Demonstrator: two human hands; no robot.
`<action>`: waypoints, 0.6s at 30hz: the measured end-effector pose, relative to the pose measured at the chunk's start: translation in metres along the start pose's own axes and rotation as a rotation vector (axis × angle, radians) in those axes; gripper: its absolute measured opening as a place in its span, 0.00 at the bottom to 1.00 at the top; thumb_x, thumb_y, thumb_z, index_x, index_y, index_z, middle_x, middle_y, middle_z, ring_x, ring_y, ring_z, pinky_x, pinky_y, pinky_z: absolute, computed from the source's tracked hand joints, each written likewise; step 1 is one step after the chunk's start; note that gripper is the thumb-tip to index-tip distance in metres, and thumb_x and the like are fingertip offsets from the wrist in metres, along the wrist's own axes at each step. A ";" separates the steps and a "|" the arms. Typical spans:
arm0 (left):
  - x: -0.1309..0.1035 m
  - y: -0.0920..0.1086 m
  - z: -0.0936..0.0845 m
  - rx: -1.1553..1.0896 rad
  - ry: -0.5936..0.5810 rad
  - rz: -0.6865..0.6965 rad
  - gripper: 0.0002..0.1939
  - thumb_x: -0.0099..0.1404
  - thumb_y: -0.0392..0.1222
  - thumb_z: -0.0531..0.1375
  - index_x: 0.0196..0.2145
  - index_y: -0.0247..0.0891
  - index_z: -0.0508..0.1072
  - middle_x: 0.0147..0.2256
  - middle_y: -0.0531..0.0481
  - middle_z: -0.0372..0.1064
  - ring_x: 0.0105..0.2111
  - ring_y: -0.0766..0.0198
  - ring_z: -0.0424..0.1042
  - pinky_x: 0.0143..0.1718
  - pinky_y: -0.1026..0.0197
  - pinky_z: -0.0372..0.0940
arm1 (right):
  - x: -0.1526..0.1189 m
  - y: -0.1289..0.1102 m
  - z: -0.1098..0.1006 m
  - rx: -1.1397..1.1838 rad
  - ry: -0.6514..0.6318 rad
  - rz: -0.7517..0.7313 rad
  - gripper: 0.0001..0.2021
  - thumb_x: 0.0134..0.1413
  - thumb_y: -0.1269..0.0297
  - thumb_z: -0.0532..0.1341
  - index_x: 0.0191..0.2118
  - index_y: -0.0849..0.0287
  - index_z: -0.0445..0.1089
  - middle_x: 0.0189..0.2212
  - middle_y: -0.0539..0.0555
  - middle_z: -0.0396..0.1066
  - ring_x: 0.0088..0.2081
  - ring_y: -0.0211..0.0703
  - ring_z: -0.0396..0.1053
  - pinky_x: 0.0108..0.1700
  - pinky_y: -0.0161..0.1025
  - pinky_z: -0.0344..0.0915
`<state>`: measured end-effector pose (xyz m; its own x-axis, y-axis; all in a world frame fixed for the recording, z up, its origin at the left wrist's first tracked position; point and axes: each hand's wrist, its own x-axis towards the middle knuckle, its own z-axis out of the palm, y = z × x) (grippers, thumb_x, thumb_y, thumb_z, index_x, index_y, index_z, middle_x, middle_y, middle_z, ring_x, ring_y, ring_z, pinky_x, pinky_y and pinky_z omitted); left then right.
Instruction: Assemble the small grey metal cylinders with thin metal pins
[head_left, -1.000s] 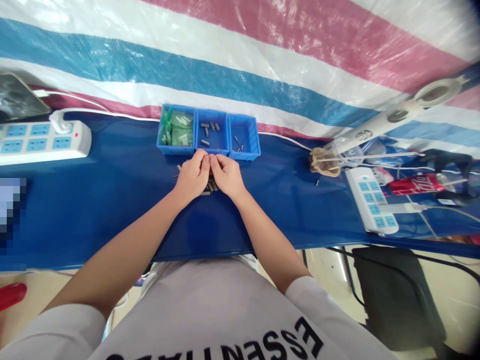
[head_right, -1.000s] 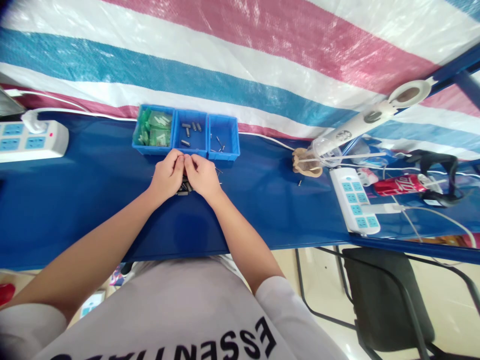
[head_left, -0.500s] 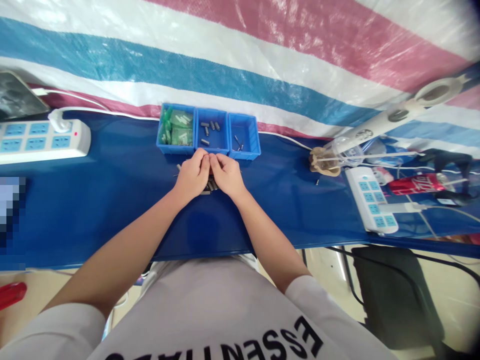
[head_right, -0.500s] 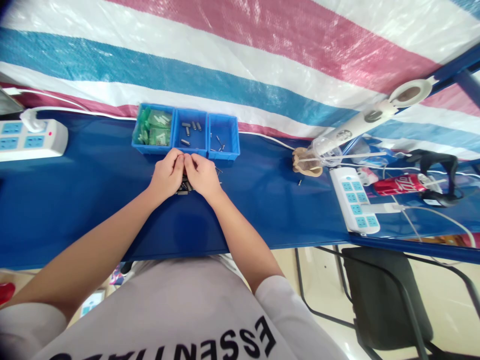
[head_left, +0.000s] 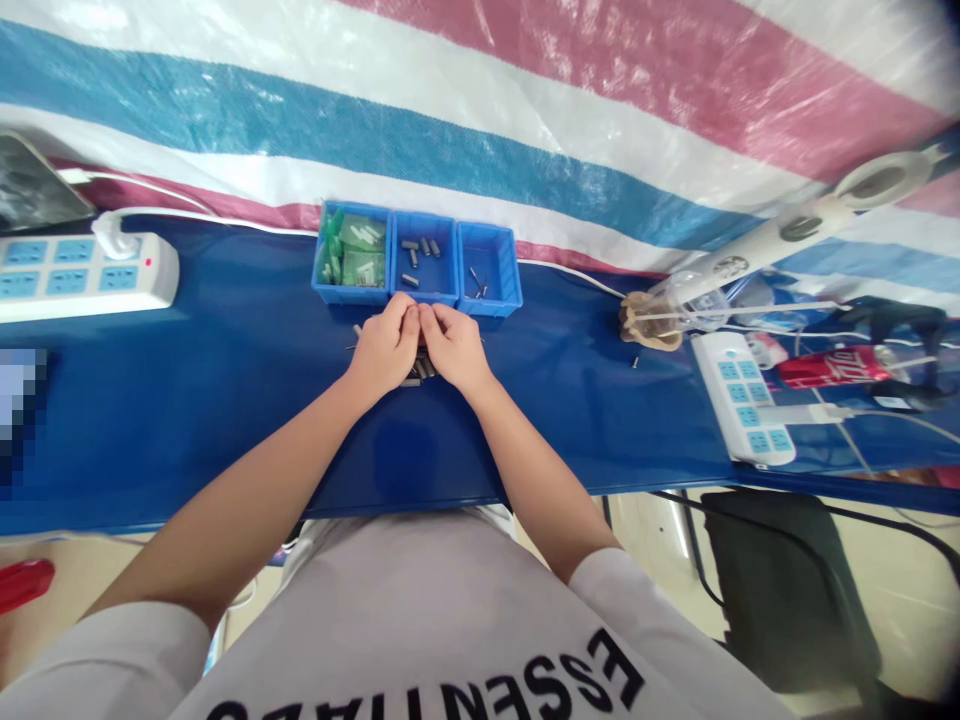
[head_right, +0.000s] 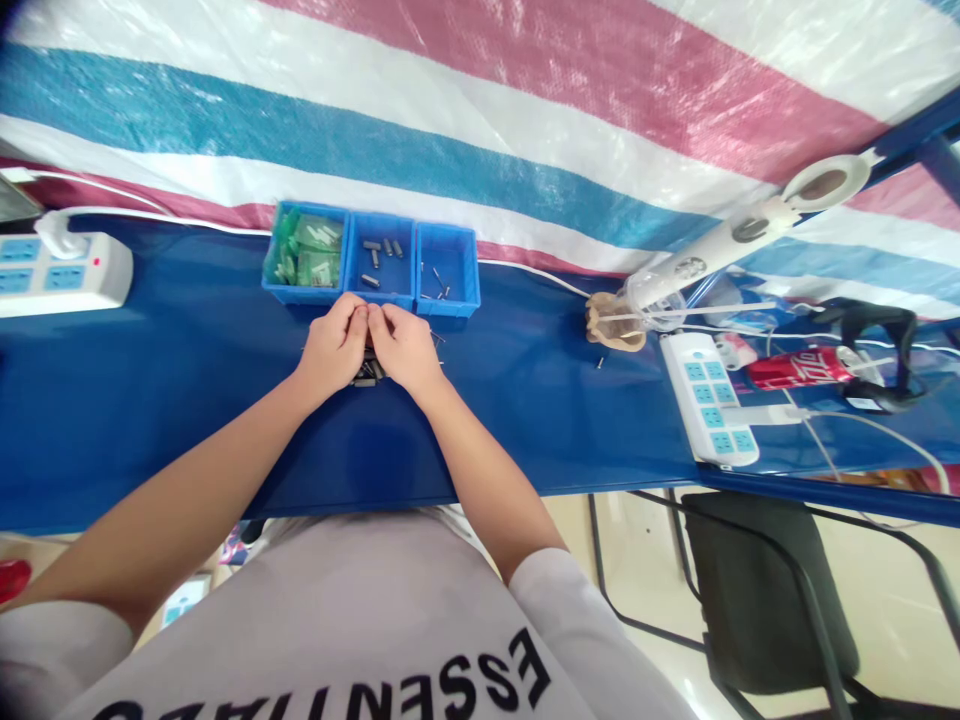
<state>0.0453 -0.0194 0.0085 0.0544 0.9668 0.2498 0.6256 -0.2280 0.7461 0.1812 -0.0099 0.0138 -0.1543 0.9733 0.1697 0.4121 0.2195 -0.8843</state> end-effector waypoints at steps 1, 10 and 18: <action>0.000 0.000 0.000 -0.001 0.000 0.001 0.14 0.75 0.47 0.47 0.39 0.39 0.69 0.29 0.50 0.70 0.29 0.62 0.70 0.33 0.61 0.59 | 0.000 0.000 0.000 0.000 0.000 0.005 0.23 0.67 0.49 0.51 0.25 0.59 0.61 0.21 0.47 0.60 0.26 0.34 0.58 0.31 0.35 0.54; 0.000 0.000 0.000 0.001 0.001 -0.002 0.14 0.75 0.46 0.47 0.39 0.40 0.69 0.30 0.50 0.71 0.31 0.62 0.71 0.34 0.61 0.60 | 0.001 0.002 0.000 -0.006 0.005 -0.004 0.22 0.67 0.50 0.52 0.25 0.58 0.61 0.21 0.47 0.60 0.26 0.34 0.58 0.32 0.36 0.53; 0.000 -0.001 0.000 -0.004 0.001 0.009 0.14 0.75 0.46 0.47 0.40 0.39 0.69 0.30 0.50 0.72 0.30 0.62 0.71 0.34 0.61 0.60 | 0.000 0.001 0.001 -0.015 0.002 -0.007 0.22 0.68 0.50 0.51 0.25 0.58 0.60 0.21 0.47 0.60 0.25 0.34 0.58 0.32 0.36 0.53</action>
<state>0.0451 -0.0189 0.0075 0.0593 0.9646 0.2569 0.6219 -0.2370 0.7463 0.1810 -0.0092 0.0123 -0.1552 0.9719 0.1771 0.4248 0.2275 -0.8763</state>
